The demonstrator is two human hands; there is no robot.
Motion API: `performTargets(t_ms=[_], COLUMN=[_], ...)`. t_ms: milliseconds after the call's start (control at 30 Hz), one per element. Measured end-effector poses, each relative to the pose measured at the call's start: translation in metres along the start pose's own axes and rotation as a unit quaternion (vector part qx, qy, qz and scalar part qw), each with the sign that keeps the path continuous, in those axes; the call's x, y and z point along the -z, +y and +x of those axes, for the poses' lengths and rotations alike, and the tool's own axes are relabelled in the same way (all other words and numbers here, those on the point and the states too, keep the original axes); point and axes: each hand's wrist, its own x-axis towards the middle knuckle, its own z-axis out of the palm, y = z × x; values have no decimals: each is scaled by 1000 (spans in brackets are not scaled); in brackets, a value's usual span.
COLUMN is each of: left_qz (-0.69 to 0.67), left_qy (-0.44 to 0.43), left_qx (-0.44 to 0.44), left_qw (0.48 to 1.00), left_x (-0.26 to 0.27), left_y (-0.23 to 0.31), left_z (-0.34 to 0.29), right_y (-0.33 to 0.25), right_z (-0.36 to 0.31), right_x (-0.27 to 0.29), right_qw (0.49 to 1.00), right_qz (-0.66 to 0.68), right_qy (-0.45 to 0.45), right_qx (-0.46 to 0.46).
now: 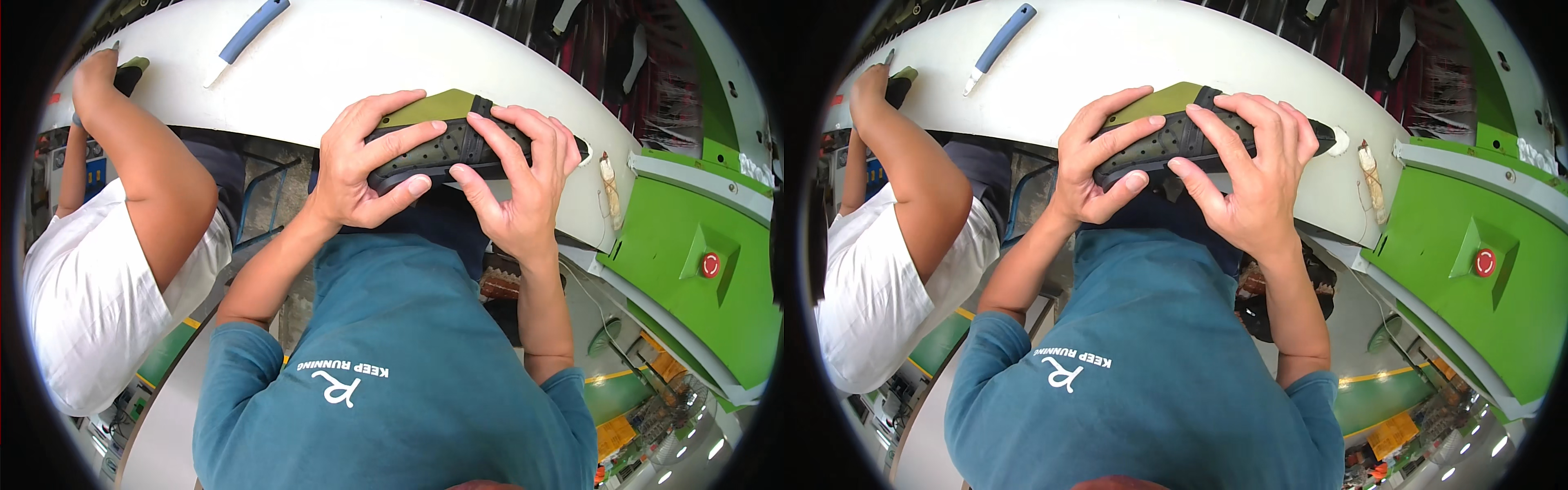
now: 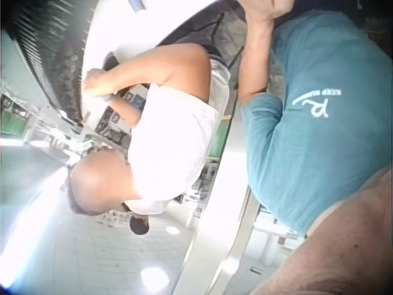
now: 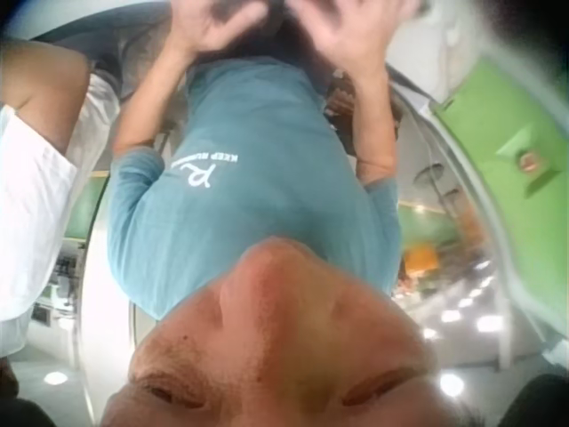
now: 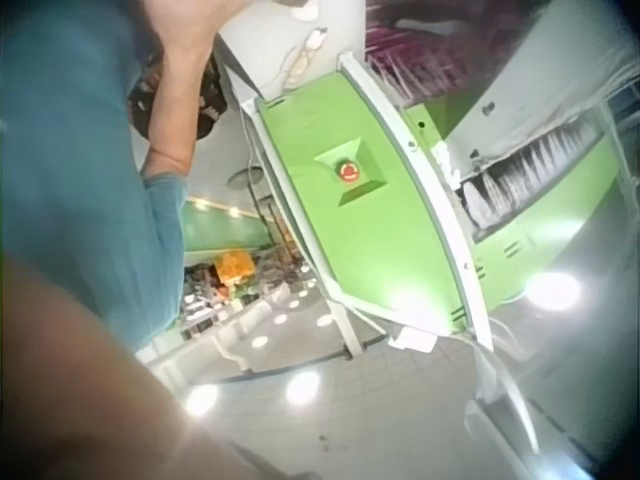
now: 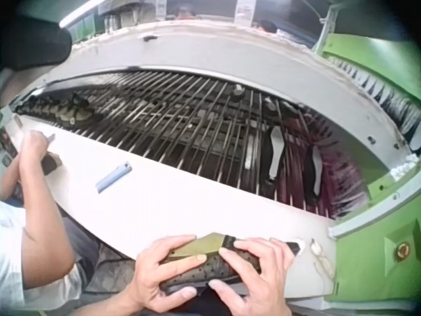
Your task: The person assembles black slip-on shoes on a factory line. They pick up a shoe upper, apply adhesive to the sole using a small brush, and press the sole onto the upper. The person handles the shoes one at a time, pressing the components together before placing the finished unit on the conveyor belt.
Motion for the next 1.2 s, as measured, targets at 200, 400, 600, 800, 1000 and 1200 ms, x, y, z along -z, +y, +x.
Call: performTargets(t_ms=[200,400,600,800,1000,1200], left_qz=[1,10,33,19,-1,-9], left_qy=[3,9,37,59,50,51], left_qx=[11,1,-15,7,27,36], left_qw=[1000,1000,999,998,998,998], left_x=[-1,-1,-9,-12,-12,-8], left_y=[0,-2,-5,0,7,9], left_z=[3,4,2,1,7,9], right_y=[-7,-5,20,30,24,49], right_z=[8,8,19,20,18,30], right_x=[-1,-5,4,22,18,15], right_qw=[1000,999,1000,999,999,995], right_qz=[-8,-8,0,14,30,74], right_qy=[6,27,23,-26,-6,22], right_qx=[-21,-19,-9,23,-36,-58])
